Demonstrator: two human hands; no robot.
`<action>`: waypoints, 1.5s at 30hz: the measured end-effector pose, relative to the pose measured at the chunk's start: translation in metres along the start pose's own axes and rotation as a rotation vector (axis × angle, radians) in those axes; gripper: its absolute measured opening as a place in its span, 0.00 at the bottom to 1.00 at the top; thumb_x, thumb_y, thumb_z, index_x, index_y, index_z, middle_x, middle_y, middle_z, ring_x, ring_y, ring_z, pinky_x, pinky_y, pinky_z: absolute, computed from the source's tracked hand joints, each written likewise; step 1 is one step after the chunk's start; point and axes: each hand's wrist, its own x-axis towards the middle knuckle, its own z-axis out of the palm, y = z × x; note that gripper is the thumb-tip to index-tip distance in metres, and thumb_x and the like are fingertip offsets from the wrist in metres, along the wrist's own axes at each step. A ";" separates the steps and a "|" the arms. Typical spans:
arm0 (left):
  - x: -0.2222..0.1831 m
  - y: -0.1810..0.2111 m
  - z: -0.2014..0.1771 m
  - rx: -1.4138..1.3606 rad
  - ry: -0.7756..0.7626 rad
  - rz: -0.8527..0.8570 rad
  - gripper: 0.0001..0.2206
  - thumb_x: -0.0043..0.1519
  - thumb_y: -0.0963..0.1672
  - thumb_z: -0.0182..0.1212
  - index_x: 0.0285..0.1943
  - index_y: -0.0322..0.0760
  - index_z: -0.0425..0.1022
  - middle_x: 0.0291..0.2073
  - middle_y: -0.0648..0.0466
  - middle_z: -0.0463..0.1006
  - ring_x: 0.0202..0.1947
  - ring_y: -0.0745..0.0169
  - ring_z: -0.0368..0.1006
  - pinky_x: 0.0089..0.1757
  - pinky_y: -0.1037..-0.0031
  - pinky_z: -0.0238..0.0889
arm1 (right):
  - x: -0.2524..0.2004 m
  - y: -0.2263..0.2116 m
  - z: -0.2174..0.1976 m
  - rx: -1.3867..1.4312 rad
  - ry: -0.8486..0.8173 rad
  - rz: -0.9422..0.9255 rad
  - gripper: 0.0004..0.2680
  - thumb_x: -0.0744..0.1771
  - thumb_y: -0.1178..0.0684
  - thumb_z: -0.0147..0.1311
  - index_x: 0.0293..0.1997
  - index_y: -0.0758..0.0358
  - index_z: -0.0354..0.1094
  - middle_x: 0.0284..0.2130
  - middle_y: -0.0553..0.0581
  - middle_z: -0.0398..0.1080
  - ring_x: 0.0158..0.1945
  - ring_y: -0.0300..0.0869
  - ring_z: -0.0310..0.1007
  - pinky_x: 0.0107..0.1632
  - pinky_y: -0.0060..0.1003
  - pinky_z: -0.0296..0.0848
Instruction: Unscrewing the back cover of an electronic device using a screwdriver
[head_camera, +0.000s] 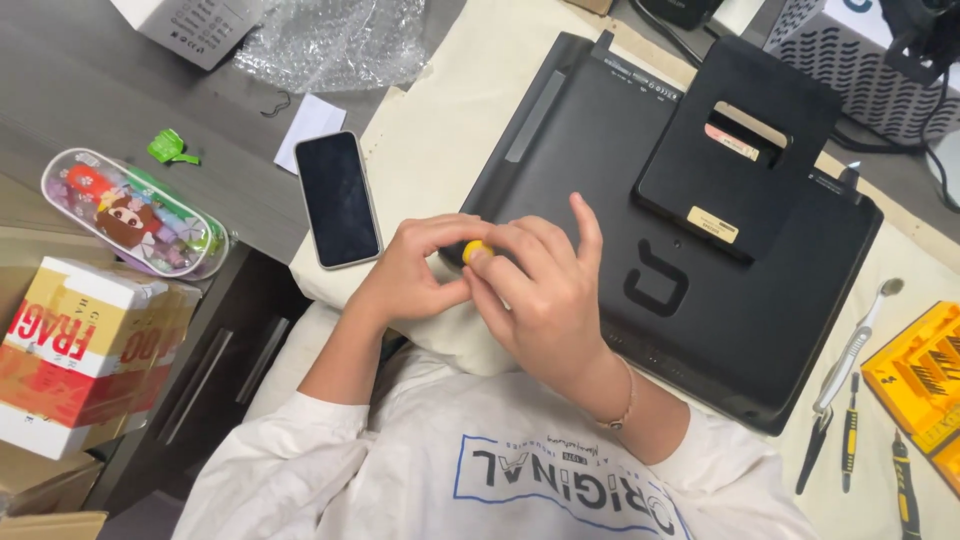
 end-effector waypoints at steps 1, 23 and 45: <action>-0.001 -0.001 -0.002 0.002 0.000 0.006 0.16 0.56 0.37 0.60 0.54 0.34 0.77 0.48 0.49 0.82 0.50 0.56 0.80 0.53 0.69 0.72 | -0.001 0.000 0.000 -0.003 0.004 -0.003 0.03 0.68 0.59 0.60 0.36 0.60 0.72 0.40 0.54 0.74 0.44 0.49 0.72 0.69 0.63 0.48; -0.004 -0.010 -0.004 0.009 0.043 -0.176 0.15 0.52 0.40 0.69 0.49 0.39 0.80 0.46 0.55 0.84 0.49 0.64 0.80 0.54 0.74 0.70 | 0.001 0.002 -0.001 -0.085 0.007 0.018 0.02 0.65 0.56 0.61 0.36 0.55 0.70 0.39 0.49 0.73 0.47 0.47 0.74 0.68 0.67 0.45; -0.011 -0.051 0.038 0.150 0.344 -0.156 0.17 0.46 0.41 0.80 0.41 0.42 0.78 0.31 0.56 0.82 0.36 0.55 0.81 0.49 0.62 0.73 | -0.022 0.025 0.032 -0.134 0.085 -0.002 0.04 0.65 0.54 0.66 0.36 0.61 0.75 0.35 0.57 0.73 0.44 0.51 0.72 0.62 0.79 0.46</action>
